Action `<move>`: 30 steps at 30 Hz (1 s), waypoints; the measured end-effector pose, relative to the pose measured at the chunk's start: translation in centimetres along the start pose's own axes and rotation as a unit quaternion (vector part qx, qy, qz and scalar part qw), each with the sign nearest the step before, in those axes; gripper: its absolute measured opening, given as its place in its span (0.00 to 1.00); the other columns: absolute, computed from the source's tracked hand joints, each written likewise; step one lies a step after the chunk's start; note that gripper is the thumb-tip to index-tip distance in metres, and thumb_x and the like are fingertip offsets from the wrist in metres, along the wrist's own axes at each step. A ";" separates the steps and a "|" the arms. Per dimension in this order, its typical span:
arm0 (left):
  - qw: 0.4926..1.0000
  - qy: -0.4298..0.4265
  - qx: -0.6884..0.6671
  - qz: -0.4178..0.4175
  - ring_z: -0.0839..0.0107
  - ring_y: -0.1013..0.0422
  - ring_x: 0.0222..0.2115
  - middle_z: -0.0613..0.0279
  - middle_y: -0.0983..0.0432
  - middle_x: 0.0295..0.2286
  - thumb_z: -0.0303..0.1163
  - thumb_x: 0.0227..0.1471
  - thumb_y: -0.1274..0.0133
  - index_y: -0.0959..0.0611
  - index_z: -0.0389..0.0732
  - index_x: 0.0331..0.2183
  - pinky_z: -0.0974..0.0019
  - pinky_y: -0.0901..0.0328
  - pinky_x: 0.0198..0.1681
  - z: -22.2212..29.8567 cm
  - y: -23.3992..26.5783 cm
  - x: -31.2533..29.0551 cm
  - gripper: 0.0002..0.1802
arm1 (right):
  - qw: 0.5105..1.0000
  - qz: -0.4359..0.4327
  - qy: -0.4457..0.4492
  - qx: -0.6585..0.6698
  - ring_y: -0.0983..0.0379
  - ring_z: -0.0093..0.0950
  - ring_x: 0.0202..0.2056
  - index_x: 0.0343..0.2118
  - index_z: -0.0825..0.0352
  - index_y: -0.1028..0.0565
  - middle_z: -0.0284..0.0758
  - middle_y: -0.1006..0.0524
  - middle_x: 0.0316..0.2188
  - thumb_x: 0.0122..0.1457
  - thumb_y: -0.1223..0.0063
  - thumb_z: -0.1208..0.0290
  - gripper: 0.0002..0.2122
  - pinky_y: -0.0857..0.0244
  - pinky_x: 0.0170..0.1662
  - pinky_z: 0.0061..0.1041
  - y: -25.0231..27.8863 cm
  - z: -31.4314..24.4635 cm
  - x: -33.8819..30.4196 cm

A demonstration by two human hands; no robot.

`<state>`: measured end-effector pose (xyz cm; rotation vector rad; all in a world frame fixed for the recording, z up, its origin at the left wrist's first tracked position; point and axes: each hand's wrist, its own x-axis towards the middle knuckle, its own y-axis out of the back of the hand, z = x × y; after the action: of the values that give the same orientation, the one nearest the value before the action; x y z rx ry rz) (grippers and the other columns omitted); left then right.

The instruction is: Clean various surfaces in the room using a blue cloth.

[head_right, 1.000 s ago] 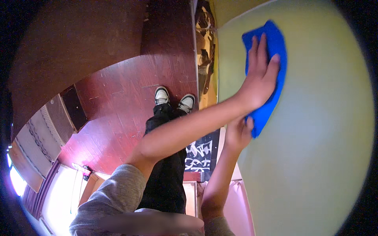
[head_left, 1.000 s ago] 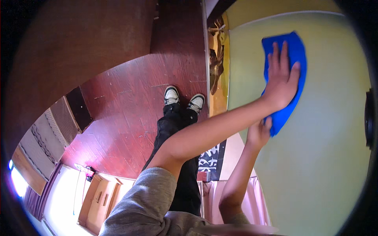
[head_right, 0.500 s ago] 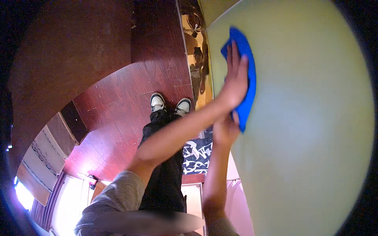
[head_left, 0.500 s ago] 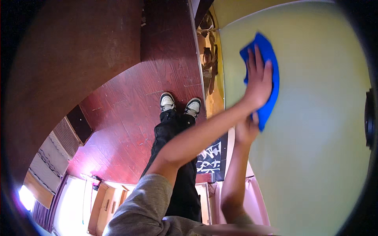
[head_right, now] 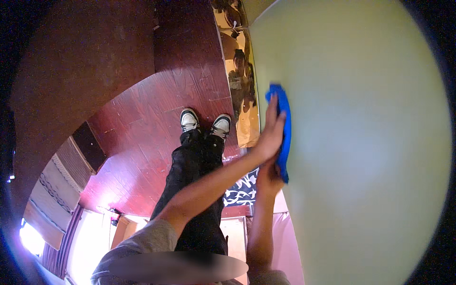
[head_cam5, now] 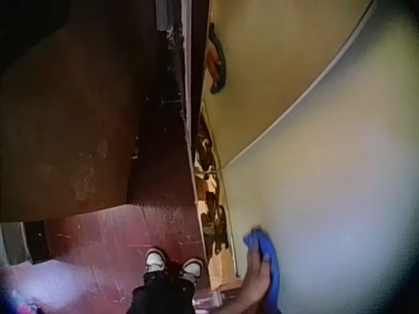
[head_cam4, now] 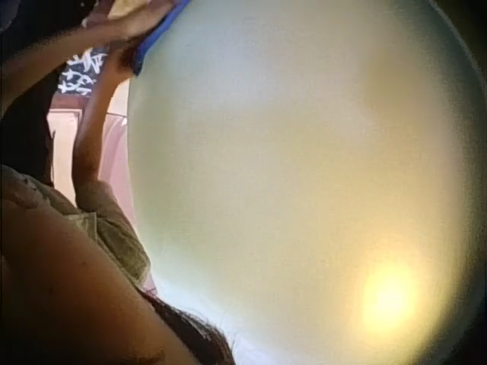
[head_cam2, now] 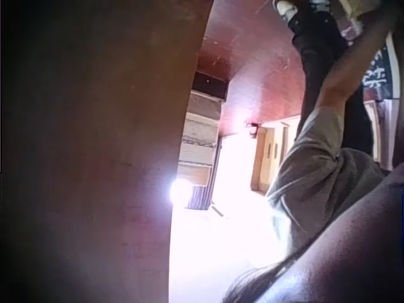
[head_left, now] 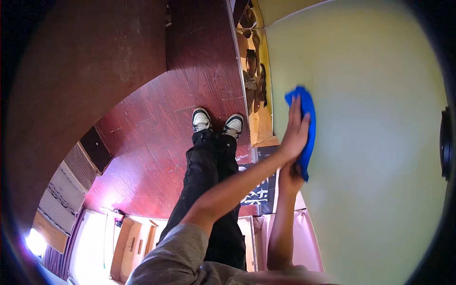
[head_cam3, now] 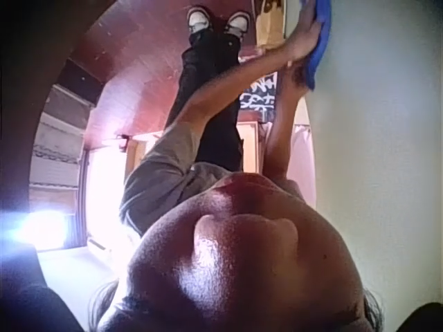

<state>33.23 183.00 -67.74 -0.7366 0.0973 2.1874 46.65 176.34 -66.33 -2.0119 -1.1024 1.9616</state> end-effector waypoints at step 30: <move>0.871 0.129 0.395 -0.261 0.50 0.32 0.42 0.47 0.27 0.39 0.34 0.52 0.54 0.24 0.36 0.36 0.50 0.40 0.47 3.6 22.1 -14.2 0.13 | 0.984 0.062 0.007 0.166 0.38 0.44 0.54 0.51 0.78 0.35 0.48 0.34 0.52 0.57 0.62 0.81 0.18 0.40 0.57 0.46 8.4 -1.1 7.4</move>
<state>22.76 159.63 -60.89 -0.4842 0.7862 1.3346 50.28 174.83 -76.87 -1.9471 -0.6087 2.0250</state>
